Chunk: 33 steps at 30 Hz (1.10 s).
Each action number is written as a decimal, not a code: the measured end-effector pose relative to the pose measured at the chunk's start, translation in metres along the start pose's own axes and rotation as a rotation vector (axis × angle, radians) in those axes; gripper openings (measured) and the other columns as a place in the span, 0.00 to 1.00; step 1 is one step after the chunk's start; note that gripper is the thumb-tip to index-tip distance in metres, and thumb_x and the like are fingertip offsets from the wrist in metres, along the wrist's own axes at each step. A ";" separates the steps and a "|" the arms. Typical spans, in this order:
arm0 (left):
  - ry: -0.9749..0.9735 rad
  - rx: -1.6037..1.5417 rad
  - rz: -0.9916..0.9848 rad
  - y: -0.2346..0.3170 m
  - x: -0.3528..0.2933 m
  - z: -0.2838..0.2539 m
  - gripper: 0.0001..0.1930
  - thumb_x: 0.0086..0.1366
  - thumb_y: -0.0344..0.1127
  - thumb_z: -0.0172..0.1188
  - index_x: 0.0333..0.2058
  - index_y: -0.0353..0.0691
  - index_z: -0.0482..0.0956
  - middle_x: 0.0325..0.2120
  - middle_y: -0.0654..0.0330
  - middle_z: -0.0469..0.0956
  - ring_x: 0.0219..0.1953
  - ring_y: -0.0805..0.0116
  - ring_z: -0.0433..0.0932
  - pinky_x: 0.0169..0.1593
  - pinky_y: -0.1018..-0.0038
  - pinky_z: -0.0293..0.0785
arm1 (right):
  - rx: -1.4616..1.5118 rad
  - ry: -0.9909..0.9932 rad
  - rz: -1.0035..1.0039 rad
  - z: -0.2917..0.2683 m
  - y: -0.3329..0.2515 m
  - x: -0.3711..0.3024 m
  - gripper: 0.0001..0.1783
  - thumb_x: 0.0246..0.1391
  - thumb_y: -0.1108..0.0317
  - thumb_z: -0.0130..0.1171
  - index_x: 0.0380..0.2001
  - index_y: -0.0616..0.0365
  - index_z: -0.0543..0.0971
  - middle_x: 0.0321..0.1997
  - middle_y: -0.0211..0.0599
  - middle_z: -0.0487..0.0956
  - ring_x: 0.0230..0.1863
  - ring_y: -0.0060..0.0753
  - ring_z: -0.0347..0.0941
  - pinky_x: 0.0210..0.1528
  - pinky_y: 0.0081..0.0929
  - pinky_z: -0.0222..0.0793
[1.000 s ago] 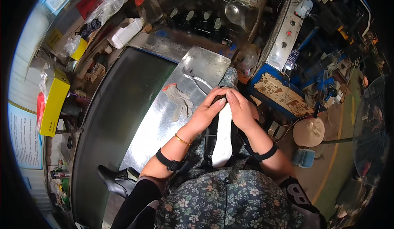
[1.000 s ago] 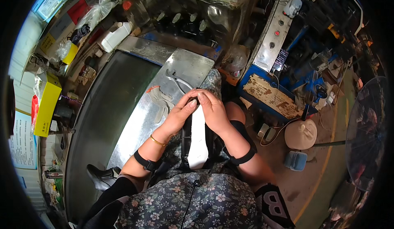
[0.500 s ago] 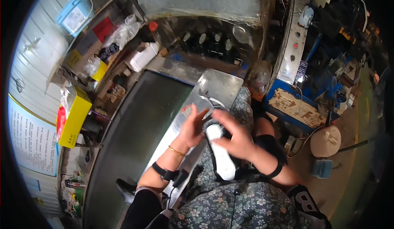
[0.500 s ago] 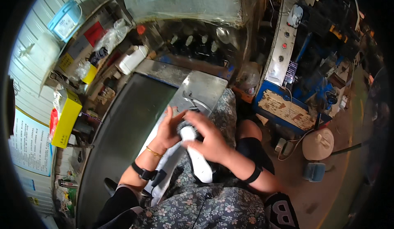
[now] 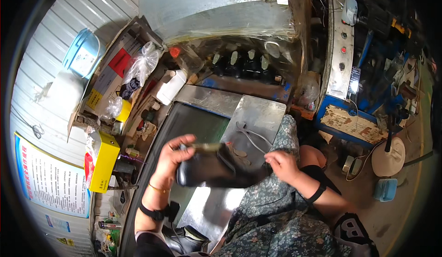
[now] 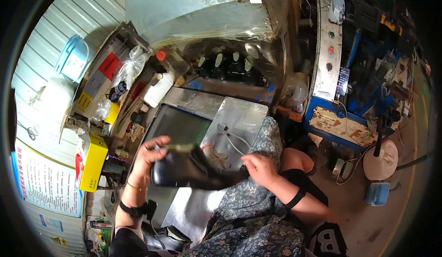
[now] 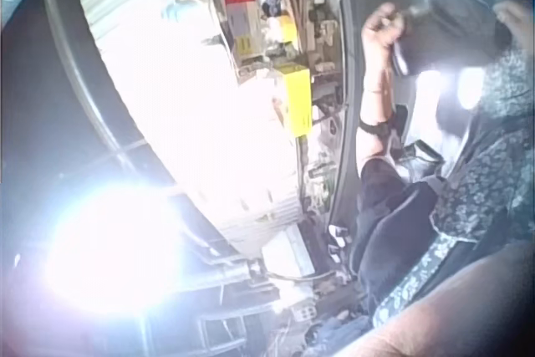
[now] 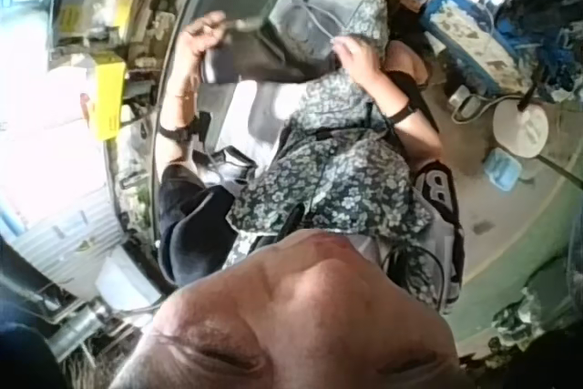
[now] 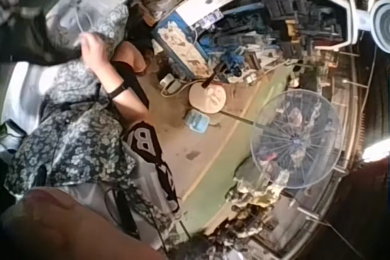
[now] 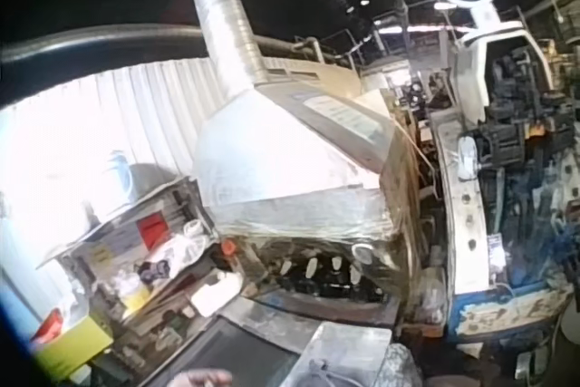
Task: Process shoe components using industrial machines and tools in a factory setting.
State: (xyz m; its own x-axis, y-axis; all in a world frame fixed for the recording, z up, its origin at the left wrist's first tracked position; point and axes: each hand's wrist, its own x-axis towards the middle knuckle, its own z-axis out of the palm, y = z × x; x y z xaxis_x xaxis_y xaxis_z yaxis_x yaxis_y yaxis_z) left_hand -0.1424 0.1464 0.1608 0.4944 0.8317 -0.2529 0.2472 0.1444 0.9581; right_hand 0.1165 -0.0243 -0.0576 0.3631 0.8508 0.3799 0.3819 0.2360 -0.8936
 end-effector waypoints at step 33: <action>1.163 0.222 -0.718 -0.287 -0.330 -0.153 0.42 0.49 0.61 0.74 0.44 0.22 0.76 0.40 0.50 0.81 0.42 0.57 0.80 0.48 0.65 0.75 | -0.275 -0.218 -0.396 -0.001 -0.010 0.010 0.10 0.45 0.78 0.57 0.33 0.60 0.82 0.39 0.40 0.82 0.39 0.47 0.77 0.44 0.39 0.73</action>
State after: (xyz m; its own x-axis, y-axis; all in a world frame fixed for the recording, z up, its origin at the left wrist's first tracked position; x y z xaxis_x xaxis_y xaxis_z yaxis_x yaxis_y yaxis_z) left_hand -0.5040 -0.0875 -0.0100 -0.7416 0.5921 -0.3154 0.3293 0.7309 0.5978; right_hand 0.1174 -0.0182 -0.0448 -0.0286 0.8062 0.5909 0.6734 0.4524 -0.5847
